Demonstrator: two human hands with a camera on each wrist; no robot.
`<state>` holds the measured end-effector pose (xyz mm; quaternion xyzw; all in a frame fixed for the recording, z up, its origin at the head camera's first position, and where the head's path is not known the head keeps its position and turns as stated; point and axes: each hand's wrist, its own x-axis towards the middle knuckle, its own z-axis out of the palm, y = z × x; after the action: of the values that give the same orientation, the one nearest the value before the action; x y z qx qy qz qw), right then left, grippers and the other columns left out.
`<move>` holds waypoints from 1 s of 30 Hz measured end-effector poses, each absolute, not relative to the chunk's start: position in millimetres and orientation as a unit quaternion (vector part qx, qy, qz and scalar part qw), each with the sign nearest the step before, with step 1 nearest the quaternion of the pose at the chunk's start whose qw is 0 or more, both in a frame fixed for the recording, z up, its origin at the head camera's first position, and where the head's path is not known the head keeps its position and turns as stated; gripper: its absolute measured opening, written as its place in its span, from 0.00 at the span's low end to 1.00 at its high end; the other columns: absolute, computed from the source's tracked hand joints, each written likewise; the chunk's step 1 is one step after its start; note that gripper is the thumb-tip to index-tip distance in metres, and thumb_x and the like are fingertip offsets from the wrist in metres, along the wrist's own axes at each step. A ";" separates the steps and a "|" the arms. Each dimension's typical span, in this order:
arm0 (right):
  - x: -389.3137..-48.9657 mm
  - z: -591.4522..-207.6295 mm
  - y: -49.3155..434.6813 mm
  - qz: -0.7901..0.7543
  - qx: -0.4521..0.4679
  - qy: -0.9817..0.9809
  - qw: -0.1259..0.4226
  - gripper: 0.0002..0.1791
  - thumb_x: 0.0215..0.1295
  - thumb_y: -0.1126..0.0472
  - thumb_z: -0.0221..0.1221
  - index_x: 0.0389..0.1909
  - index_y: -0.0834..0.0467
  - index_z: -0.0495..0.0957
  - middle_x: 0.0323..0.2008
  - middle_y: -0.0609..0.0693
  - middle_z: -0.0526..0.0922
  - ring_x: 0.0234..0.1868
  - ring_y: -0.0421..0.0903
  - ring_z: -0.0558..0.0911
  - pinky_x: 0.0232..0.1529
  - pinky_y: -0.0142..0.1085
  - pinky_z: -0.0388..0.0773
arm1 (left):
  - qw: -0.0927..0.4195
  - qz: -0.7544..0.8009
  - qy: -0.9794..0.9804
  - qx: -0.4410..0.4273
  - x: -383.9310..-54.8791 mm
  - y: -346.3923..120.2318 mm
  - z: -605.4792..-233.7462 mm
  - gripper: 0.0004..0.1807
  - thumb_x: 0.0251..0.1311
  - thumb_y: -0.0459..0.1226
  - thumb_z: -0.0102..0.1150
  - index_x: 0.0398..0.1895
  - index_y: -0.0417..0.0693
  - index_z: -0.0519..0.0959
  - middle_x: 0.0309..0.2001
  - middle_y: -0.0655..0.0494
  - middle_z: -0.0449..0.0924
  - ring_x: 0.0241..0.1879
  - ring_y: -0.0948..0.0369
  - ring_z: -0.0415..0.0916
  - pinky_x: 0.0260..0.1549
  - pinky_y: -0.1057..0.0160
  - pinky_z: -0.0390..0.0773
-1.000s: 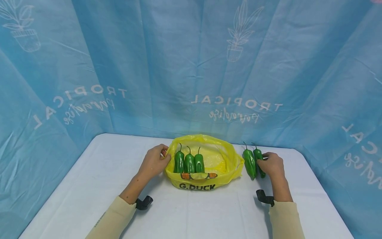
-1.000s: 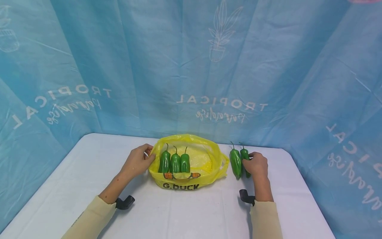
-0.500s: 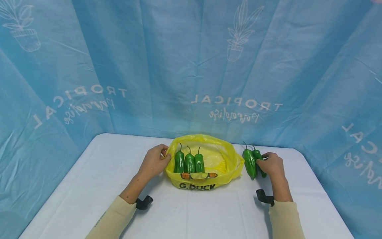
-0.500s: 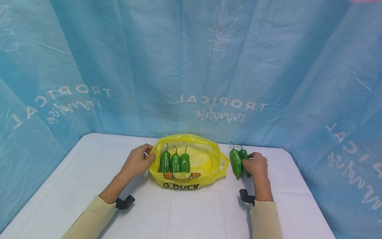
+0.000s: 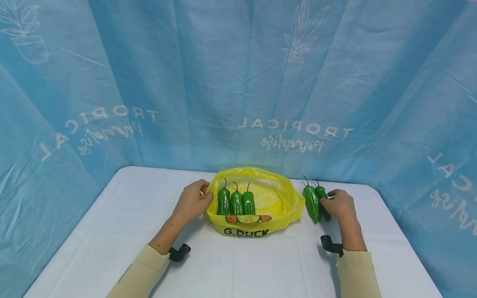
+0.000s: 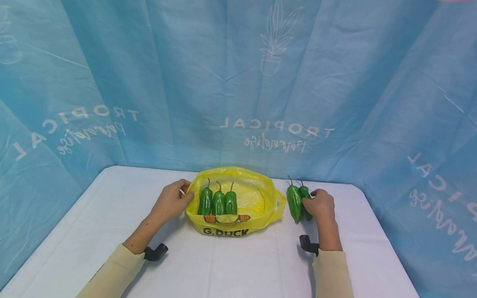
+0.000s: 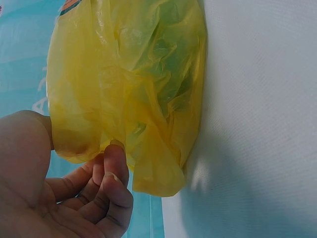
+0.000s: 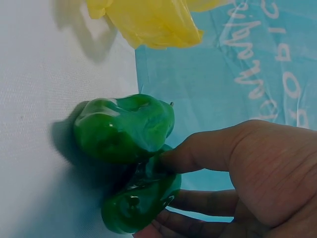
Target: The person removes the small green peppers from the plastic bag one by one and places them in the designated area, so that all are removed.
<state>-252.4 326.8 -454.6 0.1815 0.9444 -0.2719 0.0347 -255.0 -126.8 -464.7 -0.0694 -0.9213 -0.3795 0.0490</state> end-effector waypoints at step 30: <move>-240.6 -422.1 310.4 -0.290 0.131 0.948 -0.020 0.29 0.72 0.54 0.58 0.65 0.70 0.75 0.59 0.71 0.80 0.57 0.69 0.81 0.50 0.60 0.82 | 0.044 -0.379 -0.922 -0.066 -253.4 -125.5 -462.2 0.17 0.70 0.37 0.62 0.56 0.38 0.81 0.40 0.50 0.80 0.30 0.58 0.74 0.28 0.62 0.78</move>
<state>-240.6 310.4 -422.1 0.1313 0.9479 -0.2895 -0.0203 -253.4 -125.5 -462.2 -0.0658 -0.9222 -0.3787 0.0435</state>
